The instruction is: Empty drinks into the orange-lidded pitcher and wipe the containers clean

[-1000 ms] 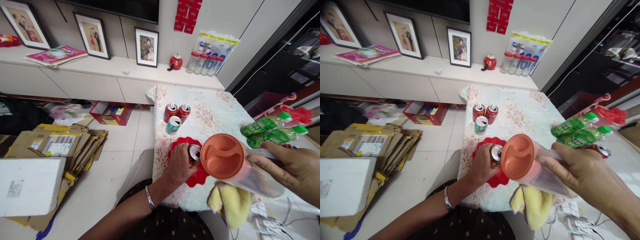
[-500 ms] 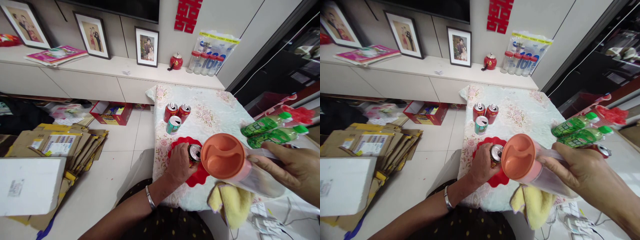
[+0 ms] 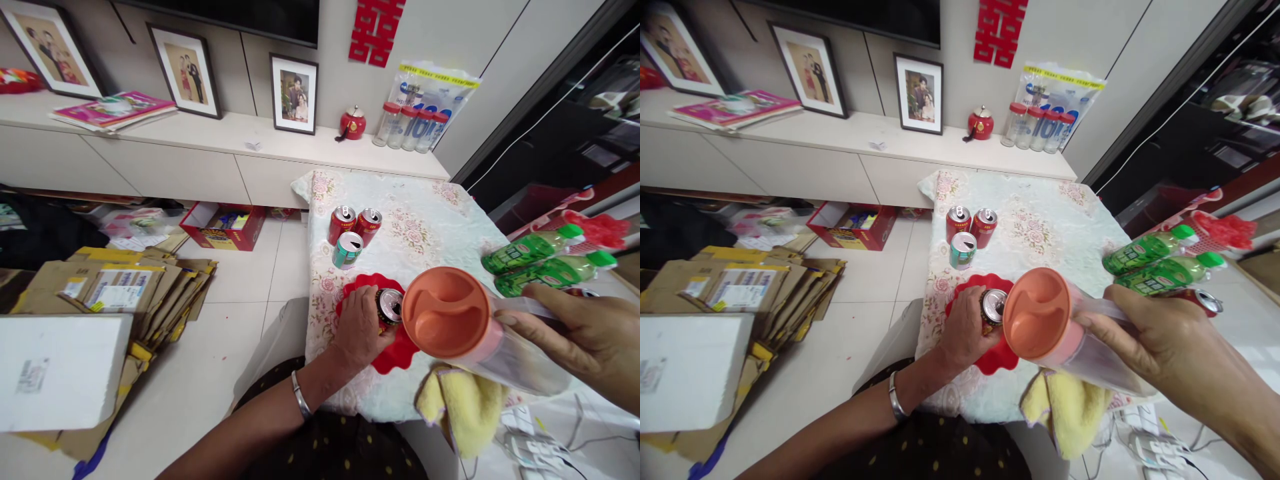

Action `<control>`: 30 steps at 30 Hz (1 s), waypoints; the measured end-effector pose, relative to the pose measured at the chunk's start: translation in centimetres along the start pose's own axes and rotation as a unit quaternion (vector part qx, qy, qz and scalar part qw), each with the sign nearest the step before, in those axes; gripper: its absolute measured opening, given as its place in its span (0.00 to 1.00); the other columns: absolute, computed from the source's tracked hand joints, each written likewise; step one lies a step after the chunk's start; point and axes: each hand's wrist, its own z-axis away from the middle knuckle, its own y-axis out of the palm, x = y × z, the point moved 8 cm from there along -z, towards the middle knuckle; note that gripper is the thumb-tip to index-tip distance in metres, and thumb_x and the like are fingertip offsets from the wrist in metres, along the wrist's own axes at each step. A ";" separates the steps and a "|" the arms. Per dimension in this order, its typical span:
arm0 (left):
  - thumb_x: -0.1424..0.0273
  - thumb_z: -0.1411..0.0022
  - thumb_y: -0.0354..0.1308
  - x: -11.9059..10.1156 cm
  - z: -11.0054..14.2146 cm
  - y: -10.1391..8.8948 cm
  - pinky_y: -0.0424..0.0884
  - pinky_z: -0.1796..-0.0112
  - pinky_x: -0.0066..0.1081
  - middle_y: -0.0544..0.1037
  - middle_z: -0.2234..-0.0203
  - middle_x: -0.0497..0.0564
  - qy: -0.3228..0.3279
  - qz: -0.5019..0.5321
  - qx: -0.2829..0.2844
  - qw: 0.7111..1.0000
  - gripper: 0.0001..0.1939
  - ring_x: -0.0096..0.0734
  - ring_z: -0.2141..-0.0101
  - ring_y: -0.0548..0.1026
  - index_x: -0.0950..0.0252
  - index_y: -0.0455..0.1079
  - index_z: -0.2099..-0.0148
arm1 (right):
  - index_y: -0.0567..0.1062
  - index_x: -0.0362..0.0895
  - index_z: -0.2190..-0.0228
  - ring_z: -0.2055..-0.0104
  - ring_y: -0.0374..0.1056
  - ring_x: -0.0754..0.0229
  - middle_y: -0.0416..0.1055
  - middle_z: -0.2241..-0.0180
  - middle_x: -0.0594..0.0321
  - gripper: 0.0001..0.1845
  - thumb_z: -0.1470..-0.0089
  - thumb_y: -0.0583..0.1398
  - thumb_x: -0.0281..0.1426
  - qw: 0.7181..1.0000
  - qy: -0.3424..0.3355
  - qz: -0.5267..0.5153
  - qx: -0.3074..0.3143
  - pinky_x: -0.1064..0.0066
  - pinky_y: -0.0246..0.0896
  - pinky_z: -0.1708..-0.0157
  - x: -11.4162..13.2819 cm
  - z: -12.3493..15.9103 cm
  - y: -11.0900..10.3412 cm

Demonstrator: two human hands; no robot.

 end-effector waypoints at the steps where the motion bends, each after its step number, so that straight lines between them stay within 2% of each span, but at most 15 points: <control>1: 0.65 0.41 0.70 0.0 0.0 0.0 0.83 0.52 0.59 0.77 0.49 0.68 0.000 0.000 -0.001 1.000 0.41 0.62 0.51 0.80 0.67 0.53 0.32 | 0.72 0.52 0.71 0.87 0.63 0.58 0.65 0.85 0.68 0.28 0.33 0.53 0.59 1.000 -0.005 0.001 -0.003 0.67 0.54 0.87 0.1 0.0 -0.1; 7: 0.64 0.40 0.70 0.0 0.0 -0.1 0.83 0.52 0.58 0.77 0.49 0.65 -0.003 -0.001 -0.006 1.000 0.41 0.60 0.51 0.80 0.65 0.53 0.32 | 0.70 0.52 0.72 0.88 0.62 0.61 0.63 0.86 0.70 0.26 0.31 0.54 0.56 0.999 -0.033 0.008 -0.013 0.69 0.54 0.89 0.9 -0.3 -0.4; 16: 0.65 0.41 0.70 0.1 0.1 0.0 0.82 0.50 0.59 0.76 0.49 0.67 -0.004 0.008 -0.006 1.000 0.42 0.61 0.50 0.79 0.67 0.53 0.32 | 0.69 0.53 0.71 0.88 0.62 0.58 0.63 0.86 0.70 0.27 0.33 0.52 0.59 1.000 0.003 -0.015 0.003 0.65 0.52 0.87 0.3 0.0 -0.1; 30: 0.64 0.40 0.70 0.2 0.2 0.2 0.81 0.50 0.60 0.76 0.47 0.67 -0.009 0.014 0.000 1.000 0.42 0.62 0.49 0.79 0.65 0.52 0.32 | 0.68 0.52 0.72 0.88 0.61 0.60 0.62 0.86 0.70 0.26 0.32 0.53 0.58 1.000 -0.013 -0.012 0.001 0.67 0.52 0.87 0.6 -0.2 -0.2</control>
